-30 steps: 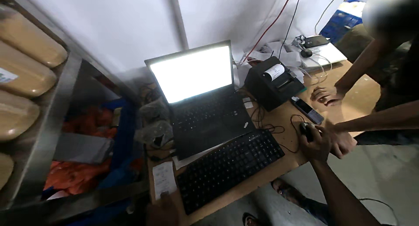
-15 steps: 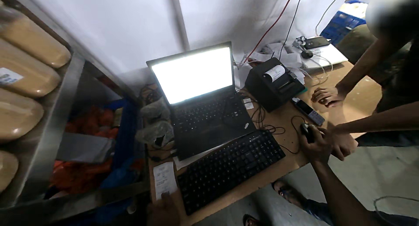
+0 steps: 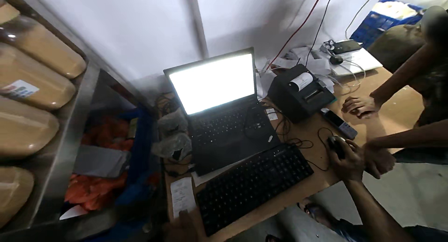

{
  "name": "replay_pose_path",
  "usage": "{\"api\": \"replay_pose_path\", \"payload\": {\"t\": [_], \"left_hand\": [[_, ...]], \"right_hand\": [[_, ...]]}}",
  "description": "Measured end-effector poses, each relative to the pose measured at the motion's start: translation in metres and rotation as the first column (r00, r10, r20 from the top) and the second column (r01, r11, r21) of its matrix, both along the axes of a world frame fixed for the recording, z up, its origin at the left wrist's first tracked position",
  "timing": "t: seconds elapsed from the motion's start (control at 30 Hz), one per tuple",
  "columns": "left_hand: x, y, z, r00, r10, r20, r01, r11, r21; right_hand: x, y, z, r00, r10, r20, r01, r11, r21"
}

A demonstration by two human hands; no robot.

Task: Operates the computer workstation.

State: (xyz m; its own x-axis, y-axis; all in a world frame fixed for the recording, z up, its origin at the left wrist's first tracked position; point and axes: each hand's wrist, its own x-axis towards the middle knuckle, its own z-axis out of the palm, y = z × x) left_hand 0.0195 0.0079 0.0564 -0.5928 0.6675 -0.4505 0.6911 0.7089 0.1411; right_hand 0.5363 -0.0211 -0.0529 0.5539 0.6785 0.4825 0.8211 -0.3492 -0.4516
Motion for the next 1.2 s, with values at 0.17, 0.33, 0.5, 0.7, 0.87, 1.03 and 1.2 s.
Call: {"api": "replay_pose_path", "payload": {"t": [0.17,0.33,0.5,0.7,0.87,1.03,1.2], "left_hand": [[-0.014,-0.004,-0.035,0.999,0.03,-0.013,-0.028,0.996,0.09],[-0.024,-0.006,-0.065,0.995,0.033,-0.091,-0.024,0.995,0.096],[-0.021,-0.001,-0.048,0.999,0.027,-0.045,-0.026,0.999,0.022],[-0.021,-0.003,-0.055,0.995,0.022,-0.101,-0.021,1.0,0.009],[-0.015,-0.001,-0.046,0.997,0.059,-0.051,-0.058,0.998,0.027],[-0.015,-0.002,-0.047,0.997,0.06,-0.058,-0.058,0.998,0.037],[-0.012,0.003,-0.031,0.998,0.05,-0.035,-0.052,0.998,-0.039]], "right_hand": [[-0.001,-0.001,0.0,1.0,0.007,0.018,-0.007,1.0,-0.004],[0.002,-0.002,-0.003,1.0,0.011,-0.003,-0.011,1.0,-0.006],[-0.014,0.003,0.016,1.0,0.006,0.022,-0.007,1.0,0.008],[0.018,-0.005,-0.024,0.996,0.016,0.093,-0.015,1.0,-0.012],[0.064,-0.009,-0.087,0.961,-0.028,0.275,0.001,0.995,0.099],[0.038,-0.003,-0.051,0.959,0.023,0.283,-0.063,0.989,0.132],[-0.009,0.002,0.007,0.998,0.004,0.061,-0.005,1.0,0.028]]}}
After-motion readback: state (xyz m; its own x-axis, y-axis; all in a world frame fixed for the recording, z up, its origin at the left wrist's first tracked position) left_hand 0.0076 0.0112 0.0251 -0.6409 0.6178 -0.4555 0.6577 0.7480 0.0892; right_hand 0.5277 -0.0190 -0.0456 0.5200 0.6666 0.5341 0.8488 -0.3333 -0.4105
